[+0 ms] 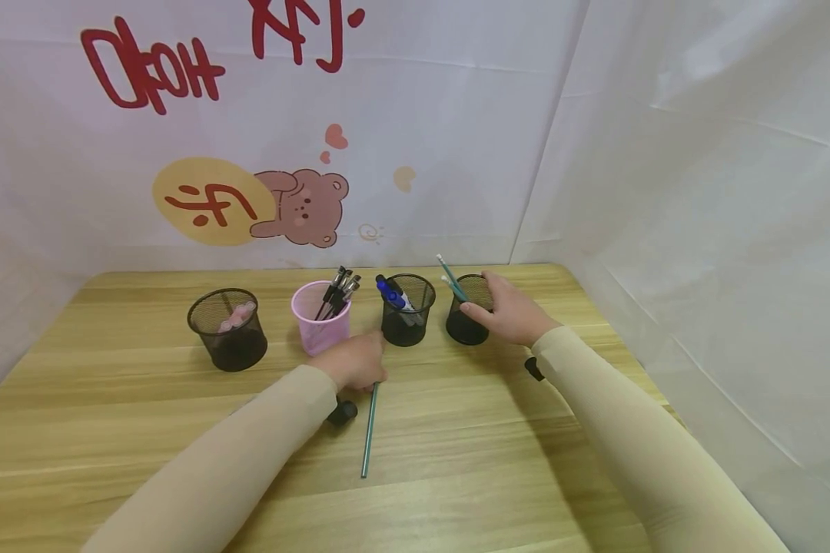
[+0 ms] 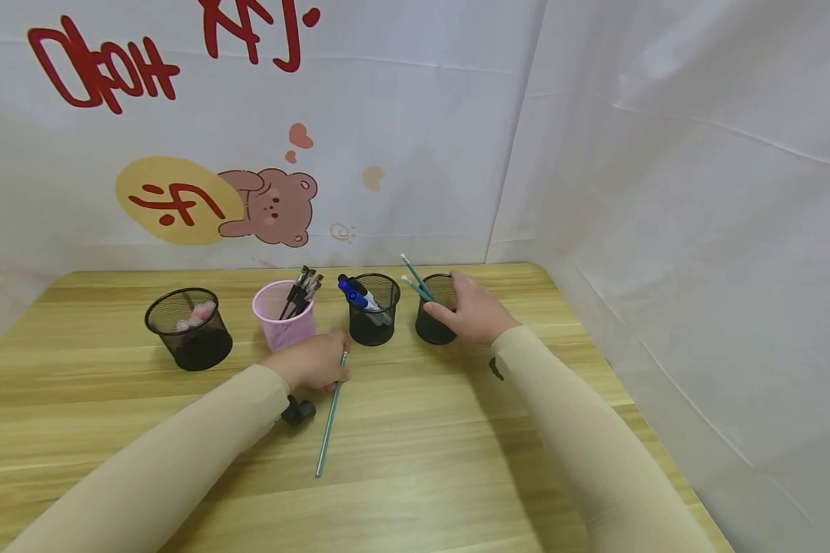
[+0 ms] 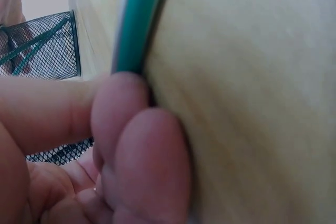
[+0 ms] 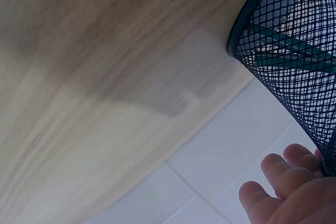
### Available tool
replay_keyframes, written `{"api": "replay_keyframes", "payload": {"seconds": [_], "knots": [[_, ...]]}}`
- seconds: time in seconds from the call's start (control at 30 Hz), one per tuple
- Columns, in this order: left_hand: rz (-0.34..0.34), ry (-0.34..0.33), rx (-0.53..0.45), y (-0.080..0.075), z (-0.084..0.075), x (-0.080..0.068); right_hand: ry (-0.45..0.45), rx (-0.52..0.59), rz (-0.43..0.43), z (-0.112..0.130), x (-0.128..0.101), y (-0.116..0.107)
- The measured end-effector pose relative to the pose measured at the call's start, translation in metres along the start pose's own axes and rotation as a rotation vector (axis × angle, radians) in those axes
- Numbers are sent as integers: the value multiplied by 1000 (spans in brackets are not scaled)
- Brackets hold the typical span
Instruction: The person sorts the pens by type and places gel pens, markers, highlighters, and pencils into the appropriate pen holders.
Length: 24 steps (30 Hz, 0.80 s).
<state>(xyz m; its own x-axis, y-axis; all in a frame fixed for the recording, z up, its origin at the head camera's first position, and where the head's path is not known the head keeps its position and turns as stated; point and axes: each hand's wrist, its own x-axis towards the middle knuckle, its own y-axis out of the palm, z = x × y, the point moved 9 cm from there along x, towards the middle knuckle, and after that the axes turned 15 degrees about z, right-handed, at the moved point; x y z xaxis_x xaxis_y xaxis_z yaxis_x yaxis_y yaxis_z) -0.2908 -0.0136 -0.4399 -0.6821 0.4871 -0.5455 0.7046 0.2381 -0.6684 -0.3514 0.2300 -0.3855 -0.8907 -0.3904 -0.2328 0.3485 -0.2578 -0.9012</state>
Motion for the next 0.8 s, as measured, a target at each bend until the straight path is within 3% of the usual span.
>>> {"api": "replay_keyframes", "payload": {"seconds": [0.4,0.8], "knots": [[14,-38,52,0,-3,-1,12,12,15,-1,-1,-1],[21,7,17,-2,-3,-2,12,10,25,0,-2,1]]}}
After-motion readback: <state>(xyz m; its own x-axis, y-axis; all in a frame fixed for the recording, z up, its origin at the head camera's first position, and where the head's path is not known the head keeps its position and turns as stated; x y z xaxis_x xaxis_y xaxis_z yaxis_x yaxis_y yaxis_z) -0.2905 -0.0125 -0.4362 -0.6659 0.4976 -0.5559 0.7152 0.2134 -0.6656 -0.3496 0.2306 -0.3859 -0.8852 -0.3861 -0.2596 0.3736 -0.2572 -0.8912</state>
